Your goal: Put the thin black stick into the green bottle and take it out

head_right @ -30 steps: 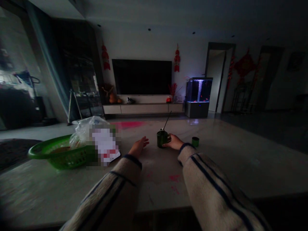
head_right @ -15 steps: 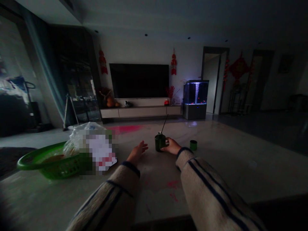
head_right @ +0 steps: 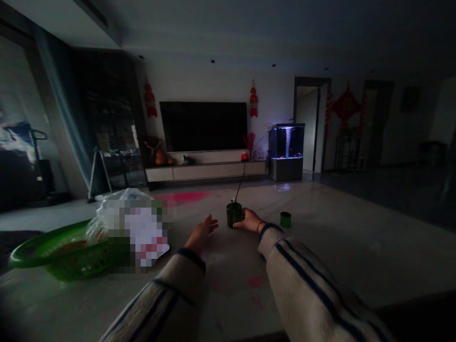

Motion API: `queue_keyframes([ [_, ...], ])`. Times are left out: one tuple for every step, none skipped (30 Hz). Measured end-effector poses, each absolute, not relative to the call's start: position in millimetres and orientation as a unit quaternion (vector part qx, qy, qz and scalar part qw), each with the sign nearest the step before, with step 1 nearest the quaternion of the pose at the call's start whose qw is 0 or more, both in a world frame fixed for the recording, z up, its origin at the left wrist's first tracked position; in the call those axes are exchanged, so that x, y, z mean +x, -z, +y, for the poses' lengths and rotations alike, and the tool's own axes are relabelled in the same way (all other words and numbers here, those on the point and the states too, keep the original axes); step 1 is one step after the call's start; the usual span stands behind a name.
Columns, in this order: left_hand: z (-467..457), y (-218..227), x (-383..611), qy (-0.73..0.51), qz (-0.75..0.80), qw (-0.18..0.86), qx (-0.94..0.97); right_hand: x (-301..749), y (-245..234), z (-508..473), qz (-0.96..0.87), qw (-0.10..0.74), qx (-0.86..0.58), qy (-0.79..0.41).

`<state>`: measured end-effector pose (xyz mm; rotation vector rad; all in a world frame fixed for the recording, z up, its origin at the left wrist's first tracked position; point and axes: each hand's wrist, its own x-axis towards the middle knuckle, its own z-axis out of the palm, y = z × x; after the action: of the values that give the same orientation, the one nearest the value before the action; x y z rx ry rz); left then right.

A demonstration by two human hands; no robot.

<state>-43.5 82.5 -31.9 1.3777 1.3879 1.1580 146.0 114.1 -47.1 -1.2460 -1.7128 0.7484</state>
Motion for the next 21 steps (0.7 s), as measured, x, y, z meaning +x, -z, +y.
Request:
queue_keyframes([
  [81.4, 30.7, -43.1, -0.460, 0.556, 0.418, 0.552, 145.5, 46.5, 115.9, -0.690, 0.426, -0.501, -0.303],
  [80.6, 29.7, -42.6, -0.456, 0.559, 0.416, 0.553, 144.9, 46.2, 117.8, -0.693, 0.419, -0.502, -0.304],
  [79.9, 28.8, -41.9, -0.453, 0.563, 0.415, 0.552, 144.5, 46.1, 119.8, -0.697, 0.413, -0.503, -0.301],
  [79.3, 28.0, -41.3, -0.452, 0.566, 0.415, 0.551, 144.1, 46.1, 121.8, -0.701, 0.409, -0.505, -0.295],
  [78.8, 27.3, -40.7, -0.452, 0.566, 0.415, 0.550, 143.8, 46.4, 124.0, -0.706, 0.405, -0.505, -0.287],
  [78.3, 26.7, -40.2, -0.453, 0.567, 0.415, 0.549, 143.6, 46.6, 126.4, -0.712, 0.401, -0.504, -0.279],
  [77.7, 26.2, -39.9, -0.454, 0.568, 0.413, 0.549, 143.4, 46.9, 128.9, -0.718, 0.396, -0.504, -0.273],
  [77.0, 25.8, -39.9, -0.455, 0.567, 0.410, 0.550, 143.3, 47.1, 131.5, -0.721, 0.392, -0.504, -0.269],
  [76.3, 25.4, -40.0, -0.454, 0.566, 0.409, 0.553, 143.1, 47.1, 134.2, -0.721, 0.390, -0.508, -0.266],
  [75.5, 25.2, -40.3, -0.451, 0.566, 0.408, 0.556, 143.0, 46.8, 136.8, -0.718, 0.389, -0.513, -0.264],
  [74.9, 25.0, -40.7, -0.445, 0.568, 0.408, 0.559, 142.9, 46.3, 139.2, -0.716, 0.388, -0.517, -0.263],
  [74.5, 24.9, -41.0, -0.439, 0.571, 0.407, 0.562, 142.9, 45.4, 141.5, -0.716, 0.387, -0.518, -0.263],
  [74.4, 24.9, -41.3, -0.435, 0.574, 0.403, 0.565, 143.0, 44.2, 143.5, -0.719, 0.384, -0.515, -0.266],
  [74.6, 25.0, -41.5, -0.432, 0.577, 0.398, 0.568, 143.2, 42.8, 145.1, -0.724, 0.380, -0.509, -0.270],
  [75.0, 25.0, -41.8, -0.431, 0.579, 0.393, 0.570, 143.6, 41.2, 146.4, -0.728, 0.374, -0.503, -0.277],
  [75.6, 25.1, -42.2, -0.429, 0.582, 0.388, 0.571, 144.0, 39.4, 147.4, -0.732, 0.368, -0.497, -0.285],
  [76.4, 25.2, -42.6, -0.428, 0.585, 0.384, 0.572, 144.4, 37.5, 148.2, -0.733, 0.362, -0.495, -0.293],
  [77.4, 25.3, -43.3, -0.425, 0.587, 0.382, 0.573, 144.7, 35.7, 148.7, -0.732, 0.357, -0.496, -0.302],
  [78.4, 25.6, -44.1, -0.421, 0.591, 0.379, 0.574, 144.8, 34.0, 149.2, -0.730, 0.352, -0.497, -0.309],
  [79.5, 26.1, -45.0, -0.418, 0.594, 0.373, 0.577, 144.7, 32.5, 149.7, -0.729, 0.348, -0.499, -0.314],
  [80.5, 26.8, -45.9, -0.415, 0.597, 0.366, 0.581, 144.5, 31.3, 150.3, -0.729, 0.345, -0.500, -0.315],
])
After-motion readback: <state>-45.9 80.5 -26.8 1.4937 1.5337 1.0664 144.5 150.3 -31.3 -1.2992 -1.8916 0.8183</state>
